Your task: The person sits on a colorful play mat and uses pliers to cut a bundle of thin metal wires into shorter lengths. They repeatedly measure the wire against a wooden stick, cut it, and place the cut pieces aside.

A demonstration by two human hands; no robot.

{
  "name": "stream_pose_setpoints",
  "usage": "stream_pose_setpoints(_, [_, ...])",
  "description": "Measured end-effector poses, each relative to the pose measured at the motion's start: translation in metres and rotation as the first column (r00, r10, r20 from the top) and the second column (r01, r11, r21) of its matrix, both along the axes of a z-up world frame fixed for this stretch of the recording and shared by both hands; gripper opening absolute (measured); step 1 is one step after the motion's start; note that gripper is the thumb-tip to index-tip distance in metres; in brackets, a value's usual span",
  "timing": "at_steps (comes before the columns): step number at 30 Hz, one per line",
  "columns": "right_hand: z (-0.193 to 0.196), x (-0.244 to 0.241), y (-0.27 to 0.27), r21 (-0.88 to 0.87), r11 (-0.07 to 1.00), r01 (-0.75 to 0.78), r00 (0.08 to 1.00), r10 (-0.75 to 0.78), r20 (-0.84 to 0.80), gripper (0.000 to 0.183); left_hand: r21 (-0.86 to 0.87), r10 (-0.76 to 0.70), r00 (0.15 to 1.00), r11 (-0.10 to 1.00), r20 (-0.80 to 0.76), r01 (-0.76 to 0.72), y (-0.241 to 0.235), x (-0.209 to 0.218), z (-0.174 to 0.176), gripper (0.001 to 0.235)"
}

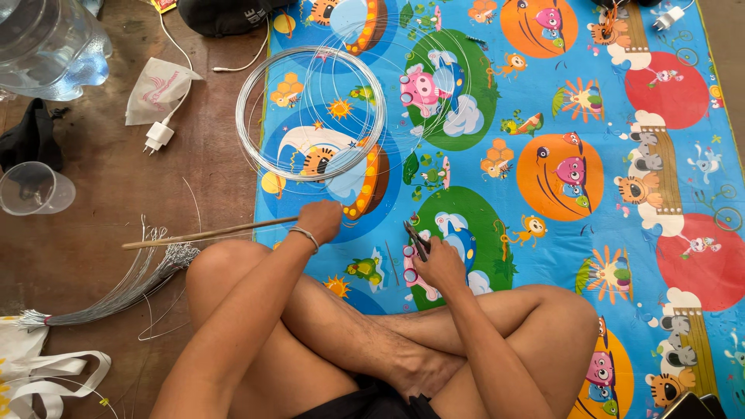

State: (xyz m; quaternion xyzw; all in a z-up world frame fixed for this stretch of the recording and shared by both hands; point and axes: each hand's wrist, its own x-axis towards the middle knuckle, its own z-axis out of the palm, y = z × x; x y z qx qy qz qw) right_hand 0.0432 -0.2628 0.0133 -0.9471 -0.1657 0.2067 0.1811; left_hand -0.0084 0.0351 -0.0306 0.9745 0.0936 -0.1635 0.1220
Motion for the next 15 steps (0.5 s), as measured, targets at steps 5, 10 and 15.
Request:
stream_pose_setpoints(5, [-0.015,-0.004,-0.009,-0.121,0.993,-0.004,0.999,0.01,0.046,0.049,0.157,0.193,0.959,0.974,-0.209,-0.162,0.04,-0.007,-0.005,0.025])
stream_pose_setpoints(10, [-0.019,-0.008,-0.01,-0.15,0.988,-0.024,0.986,0.048,0.161,0.057,0.296,0.383,0.861,0.91,-0.335,-0.29,0.057,-0.005,0.009,0.027])
stream_pose_setpoints(15, [-0.017,-0.01,-0.01,-0.156,0.987,-0.038,0.962,0.079,0.26,0.064,0.392,0.517,0.793,0.835,-0.321,-0.386,0.063,0.002,0.006,0.028])
